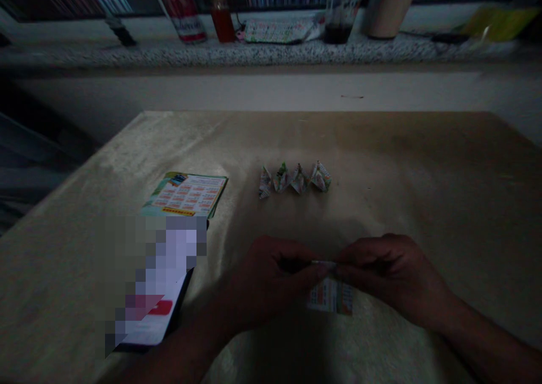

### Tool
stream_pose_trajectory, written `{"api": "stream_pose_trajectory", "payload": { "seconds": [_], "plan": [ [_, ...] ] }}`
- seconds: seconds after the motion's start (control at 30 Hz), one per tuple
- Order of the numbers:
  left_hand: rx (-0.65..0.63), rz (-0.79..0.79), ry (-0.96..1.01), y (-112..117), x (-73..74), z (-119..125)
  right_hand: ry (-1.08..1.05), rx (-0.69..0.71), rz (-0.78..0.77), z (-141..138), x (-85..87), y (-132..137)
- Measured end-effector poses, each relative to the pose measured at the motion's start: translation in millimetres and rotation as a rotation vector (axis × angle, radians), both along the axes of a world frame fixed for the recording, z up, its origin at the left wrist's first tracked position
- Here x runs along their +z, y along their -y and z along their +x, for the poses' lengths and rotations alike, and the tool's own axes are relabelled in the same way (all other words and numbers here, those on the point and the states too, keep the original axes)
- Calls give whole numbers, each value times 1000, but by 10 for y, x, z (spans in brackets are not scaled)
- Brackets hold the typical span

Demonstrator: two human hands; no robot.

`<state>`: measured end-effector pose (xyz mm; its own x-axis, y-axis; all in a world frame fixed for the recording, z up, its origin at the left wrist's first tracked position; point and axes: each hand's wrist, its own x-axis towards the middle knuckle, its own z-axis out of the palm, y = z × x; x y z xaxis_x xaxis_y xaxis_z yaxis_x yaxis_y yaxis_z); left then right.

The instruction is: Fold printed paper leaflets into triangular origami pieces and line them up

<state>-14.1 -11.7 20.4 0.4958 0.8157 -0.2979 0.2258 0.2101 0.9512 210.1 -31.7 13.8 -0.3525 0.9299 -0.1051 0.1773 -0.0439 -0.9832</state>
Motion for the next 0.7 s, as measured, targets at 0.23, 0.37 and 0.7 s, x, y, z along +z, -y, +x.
{"api": "stream_pose_trajectory", "payload": {
  "seconds": [0.23, 0.37, 0.7],
  "plan": [
    [-15, -5, 95, 36, 1, 32, -82, 22, -83, -22, -45, 55],
    [14, -106, 242, 45, -3, 58, -24, -20, 116, -42, 2, 98],
    [128, -212, 280, 52, -52, 102, -24, -263, 160, -88, 53, 74]
  ]
}}
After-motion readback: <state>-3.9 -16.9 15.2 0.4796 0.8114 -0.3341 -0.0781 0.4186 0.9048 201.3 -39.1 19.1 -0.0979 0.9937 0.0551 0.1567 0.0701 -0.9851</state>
